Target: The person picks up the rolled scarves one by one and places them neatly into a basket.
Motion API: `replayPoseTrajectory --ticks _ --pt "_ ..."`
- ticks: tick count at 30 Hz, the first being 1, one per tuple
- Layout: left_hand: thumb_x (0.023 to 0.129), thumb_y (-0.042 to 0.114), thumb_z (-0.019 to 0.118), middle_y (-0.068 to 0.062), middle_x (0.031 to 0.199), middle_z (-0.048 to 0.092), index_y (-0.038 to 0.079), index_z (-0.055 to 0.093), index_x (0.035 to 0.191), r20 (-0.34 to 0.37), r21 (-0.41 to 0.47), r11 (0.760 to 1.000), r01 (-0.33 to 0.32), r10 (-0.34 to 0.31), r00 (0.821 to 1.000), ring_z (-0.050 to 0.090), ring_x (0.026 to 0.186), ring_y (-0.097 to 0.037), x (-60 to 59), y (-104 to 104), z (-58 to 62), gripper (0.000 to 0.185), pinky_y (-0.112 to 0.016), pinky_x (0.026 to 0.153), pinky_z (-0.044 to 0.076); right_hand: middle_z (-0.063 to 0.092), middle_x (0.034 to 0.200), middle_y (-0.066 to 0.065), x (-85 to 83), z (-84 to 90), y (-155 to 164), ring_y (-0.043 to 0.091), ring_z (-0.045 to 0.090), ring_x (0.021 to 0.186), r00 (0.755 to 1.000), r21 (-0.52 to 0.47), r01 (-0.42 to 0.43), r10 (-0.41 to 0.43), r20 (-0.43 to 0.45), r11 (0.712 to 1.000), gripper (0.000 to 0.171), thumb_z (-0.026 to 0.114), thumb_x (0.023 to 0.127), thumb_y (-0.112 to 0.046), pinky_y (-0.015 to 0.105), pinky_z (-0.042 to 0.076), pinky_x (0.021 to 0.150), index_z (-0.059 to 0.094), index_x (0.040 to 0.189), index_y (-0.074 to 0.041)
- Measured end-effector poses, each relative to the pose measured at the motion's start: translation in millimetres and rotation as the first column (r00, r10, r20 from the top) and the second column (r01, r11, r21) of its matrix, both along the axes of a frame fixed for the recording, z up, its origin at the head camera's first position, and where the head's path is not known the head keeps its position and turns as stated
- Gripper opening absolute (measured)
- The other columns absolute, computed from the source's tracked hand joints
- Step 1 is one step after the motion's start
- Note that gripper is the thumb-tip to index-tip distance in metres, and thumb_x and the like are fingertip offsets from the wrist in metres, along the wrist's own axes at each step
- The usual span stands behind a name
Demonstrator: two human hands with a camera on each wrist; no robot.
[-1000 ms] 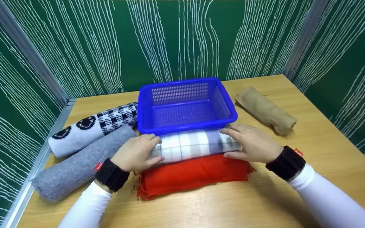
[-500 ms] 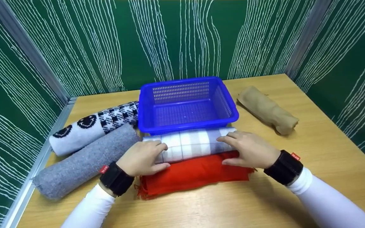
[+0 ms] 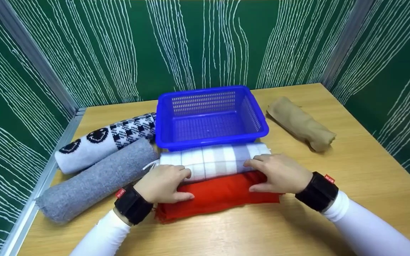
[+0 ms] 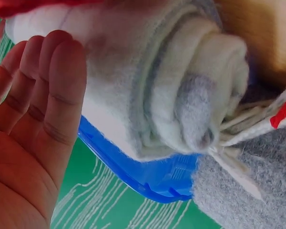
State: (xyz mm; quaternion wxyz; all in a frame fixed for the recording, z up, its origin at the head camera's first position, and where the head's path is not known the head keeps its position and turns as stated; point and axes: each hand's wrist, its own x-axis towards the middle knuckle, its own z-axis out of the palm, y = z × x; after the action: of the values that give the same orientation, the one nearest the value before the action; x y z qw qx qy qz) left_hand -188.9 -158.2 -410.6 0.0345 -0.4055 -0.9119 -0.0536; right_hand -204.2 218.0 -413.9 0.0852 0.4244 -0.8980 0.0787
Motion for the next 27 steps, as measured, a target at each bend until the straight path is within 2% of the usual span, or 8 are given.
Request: replayPoseTrajectory --ticks 8,14,27 --pt "0.09 0.058 0.082 0.004 0.08 0.061 0.014 0.064 0.094 0.059 -0.048 0.998 -0.028 0.031 0.998 0.058 0.072 -0.016 1.7 1.6 -3.3 0.048 -0.037 0.067 0.052 0.077 0.108 0.008 1.3 -4.5 0.1 0.026 0.076 0.095 1.0 0.01 -0.002 0.001 0.019 1.0 0.06 0.091 0.085 -0.048 0.049 0.065 0.083 0.074 0.127 -0.009" --pt "0.086 0.061 0.084 0.005 0.082 0.063 0.015 0.064 0.094 0.092 -0.053 0.998 -0.044 0.049 0.995 0.06 0.075 -0.016 3.0 1.8 -6.2 0.051 -0.039 0.071 0.054 0.078 0.113 0.009 1.1 -9.0 0.7 0.027 0.077 0.1 1.0 0.011 -0.002 0.002 0.031 1.0 0.061 0.092 0.084 -0.047 0.051 0.065 0.087 0.074 0.128 -0.01" --pt "0.083 0.061 0.087 -0.001 0.098 0.077 0.012 0.074 0.112 0.108 -0.064 0.997 -0.037 0.044 0.993 0.073 0.088 -0.022 4.6 2.4 -14.4 0.058 -0.043 0.081 0.061 0.078 0.114 0.008 2.4 -15.7 0.5 0.027 0.076 0.101 1.0 0.032 -0.004 0.003 0.025 0.999 0.066 0.095 0.08 -0.046 0.049 0.065 0.088 0.074 0.13 -0.009"
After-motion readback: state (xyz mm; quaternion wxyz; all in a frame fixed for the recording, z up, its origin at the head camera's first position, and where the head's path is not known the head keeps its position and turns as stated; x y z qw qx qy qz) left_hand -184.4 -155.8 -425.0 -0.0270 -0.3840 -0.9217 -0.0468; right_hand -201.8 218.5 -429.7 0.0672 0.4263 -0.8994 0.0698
